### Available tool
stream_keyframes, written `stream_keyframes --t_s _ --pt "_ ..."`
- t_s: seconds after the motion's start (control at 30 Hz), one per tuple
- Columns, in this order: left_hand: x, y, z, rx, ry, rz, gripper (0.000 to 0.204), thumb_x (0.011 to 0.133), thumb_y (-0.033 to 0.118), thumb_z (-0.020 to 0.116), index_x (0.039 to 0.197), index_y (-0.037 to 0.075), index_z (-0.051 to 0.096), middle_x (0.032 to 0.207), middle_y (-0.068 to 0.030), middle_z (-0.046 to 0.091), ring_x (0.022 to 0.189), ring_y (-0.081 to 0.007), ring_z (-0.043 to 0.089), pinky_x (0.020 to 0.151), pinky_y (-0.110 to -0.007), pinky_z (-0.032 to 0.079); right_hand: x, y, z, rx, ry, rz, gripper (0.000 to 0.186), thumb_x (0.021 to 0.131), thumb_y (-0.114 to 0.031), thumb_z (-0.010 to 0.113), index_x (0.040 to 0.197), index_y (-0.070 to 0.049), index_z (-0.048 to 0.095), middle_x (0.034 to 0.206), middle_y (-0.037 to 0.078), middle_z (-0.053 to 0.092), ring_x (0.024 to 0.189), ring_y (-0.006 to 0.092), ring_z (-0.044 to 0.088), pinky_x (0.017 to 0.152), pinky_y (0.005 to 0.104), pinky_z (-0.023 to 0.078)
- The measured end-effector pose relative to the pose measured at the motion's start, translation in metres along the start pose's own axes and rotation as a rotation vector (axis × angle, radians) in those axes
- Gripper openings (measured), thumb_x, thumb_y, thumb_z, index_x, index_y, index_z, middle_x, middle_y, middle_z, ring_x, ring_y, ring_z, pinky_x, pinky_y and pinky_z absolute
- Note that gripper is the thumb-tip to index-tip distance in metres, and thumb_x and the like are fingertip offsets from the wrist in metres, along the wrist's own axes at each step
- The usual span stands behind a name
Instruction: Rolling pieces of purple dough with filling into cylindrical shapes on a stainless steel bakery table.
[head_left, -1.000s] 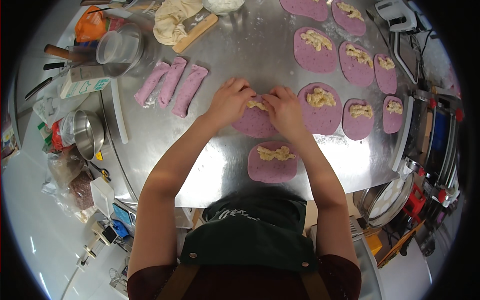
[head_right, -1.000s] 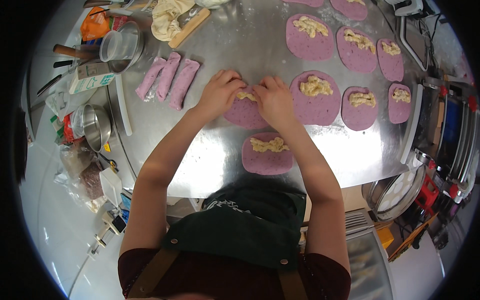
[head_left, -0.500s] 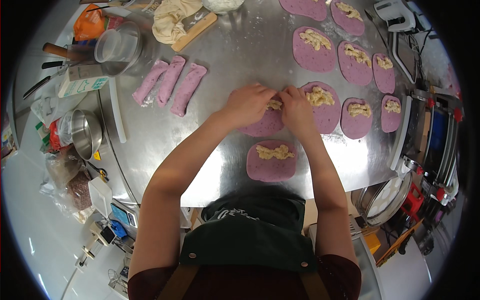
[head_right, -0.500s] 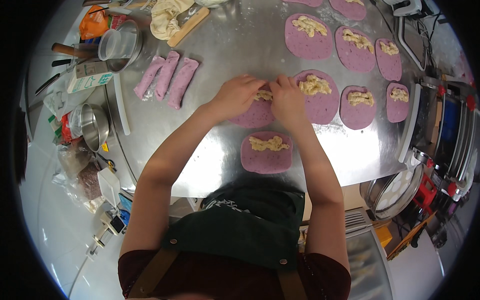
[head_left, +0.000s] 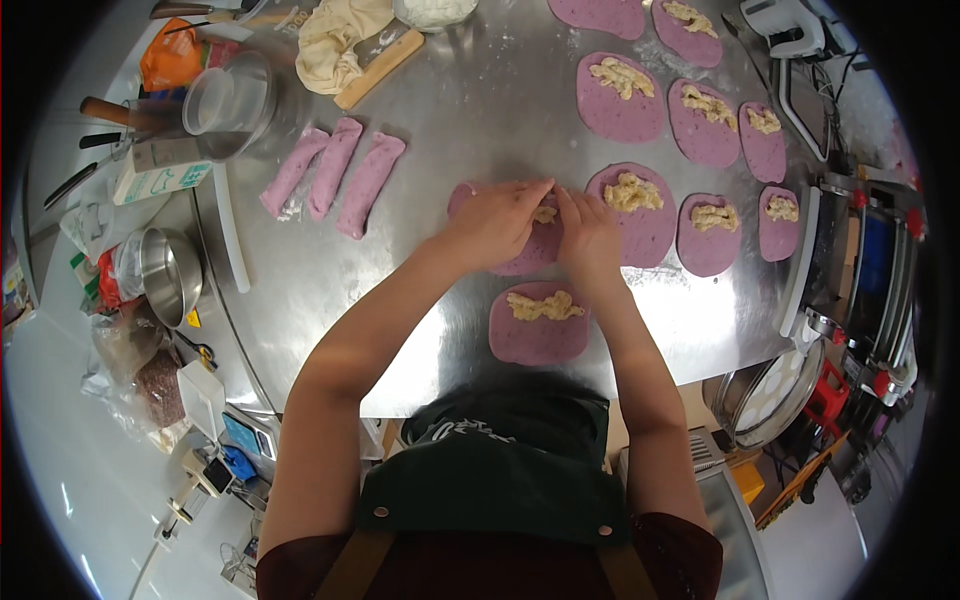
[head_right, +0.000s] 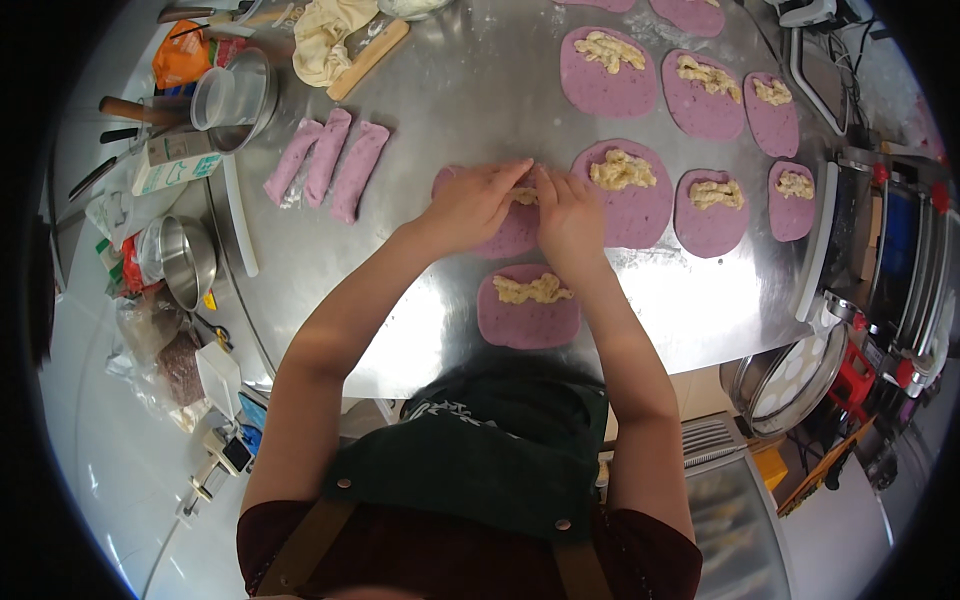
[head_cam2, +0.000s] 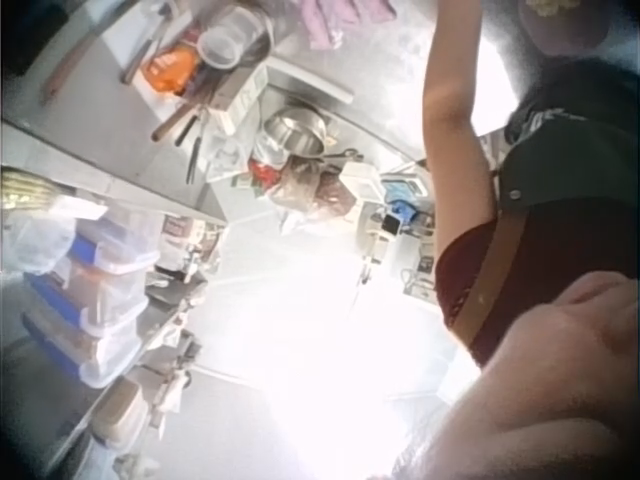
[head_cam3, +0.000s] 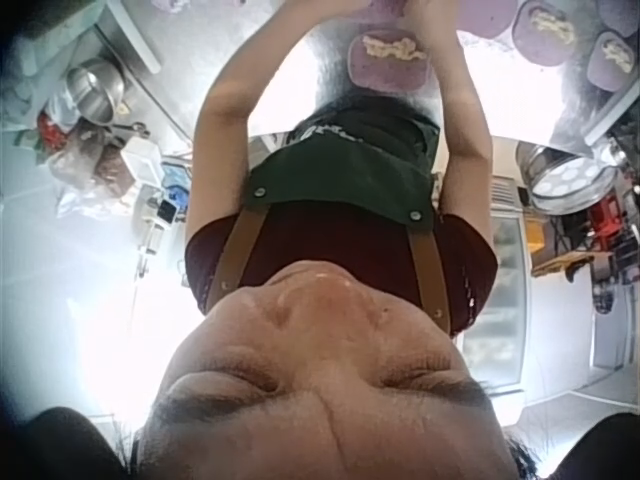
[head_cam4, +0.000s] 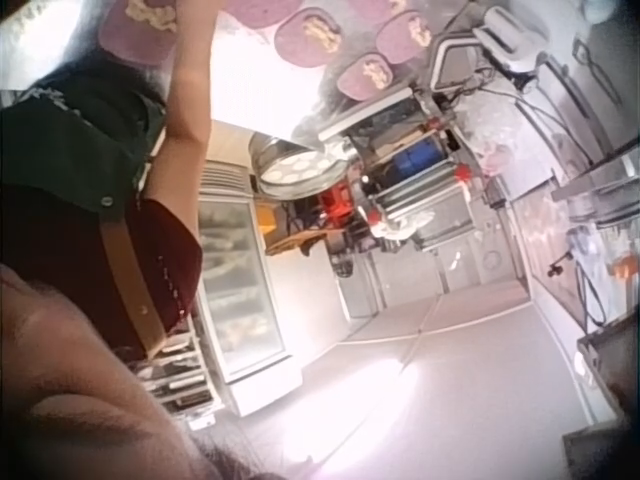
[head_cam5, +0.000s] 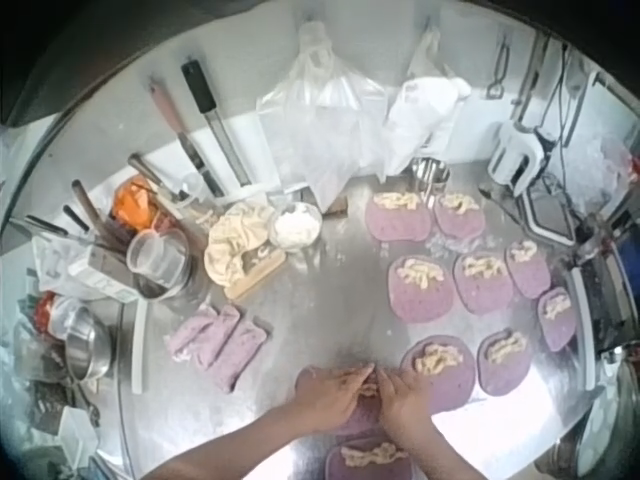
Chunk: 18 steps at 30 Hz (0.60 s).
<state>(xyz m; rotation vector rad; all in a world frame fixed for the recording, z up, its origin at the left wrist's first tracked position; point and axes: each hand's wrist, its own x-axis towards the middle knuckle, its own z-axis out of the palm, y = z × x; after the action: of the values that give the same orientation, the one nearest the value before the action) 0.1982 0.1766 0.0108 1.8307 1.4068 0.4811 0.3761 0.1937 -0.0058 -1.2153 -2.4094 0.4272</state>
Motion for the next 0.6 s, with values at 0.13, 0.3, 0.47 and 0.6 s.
stream_keyframes --t_s 0.13,0.3,0.47,0.6 --pt "-0.001 -0.003 -0.004 0.021 -0.007 0.062 0.041 0.087 0.004 0.048 0.128 0.0 0.047 0.118 -0.0194 0.059 0.109 -0.0358 0.055 0.093 -0.044 0.043 -0.005 -0.003 -0.002 0.028 0.014 -0.018 0.042 0.073 0.003 0.055 0.115 0.005 0.057 0.105 0.018 0.062 0.097 0.035 0.059 0.083 0.0427 0.047" --pt "0.002 0.0 -0.003 0.027 0.178 0.137 0.042 0.085 0.003 0.048 0.127 0.001 0.048 0.115 -0.0189 0.059 0.105 -0.0377 0.056 0.093 -0.046 0.043 0.008 -0.002 -0.011 0.116 0.042 0.049 0.046 0.07 0.006 0.054 0.116 0.004 0.056 0.103 0.017 0.062 0.097 0.0333 0.059 0.082 0.0413 0.048" --pt "0.004 -0.004 0.004 -0.004 0.058 0.105 0.041 0.084 0.003 0.049 0.126 0.001 0.048 0.114 -0.0194 0.059 0.106 -0.0375 0.055 0.098 -0.047 0.04 -0.003 0.006 -0.002 0.155 -0.019 0.018 0.049 0.07 0.01 0.051 0.118 0.004 0.054 0.106 0.019 0.061 0.097 0.0354 0.058 0.083 0.0439 0.047" --pt "0.003 -0.004 0.005 -0.145 0.118 0.01 0.042 0.082 0.004 0.051 0.123 -0.001 0.048 0.112 -0.0192 0.06 0.106 -0.0362 0.056 0.104 -0.047 0.037 -0.001 -0.001 -0.016 0.213 -0.024 0.061 0.046 0.069 0.009 0.053 0.114 0.005 0.056 0.101 0.017 0.063 0.098 0.0329 0.059 0.086 0.0419 0.047"
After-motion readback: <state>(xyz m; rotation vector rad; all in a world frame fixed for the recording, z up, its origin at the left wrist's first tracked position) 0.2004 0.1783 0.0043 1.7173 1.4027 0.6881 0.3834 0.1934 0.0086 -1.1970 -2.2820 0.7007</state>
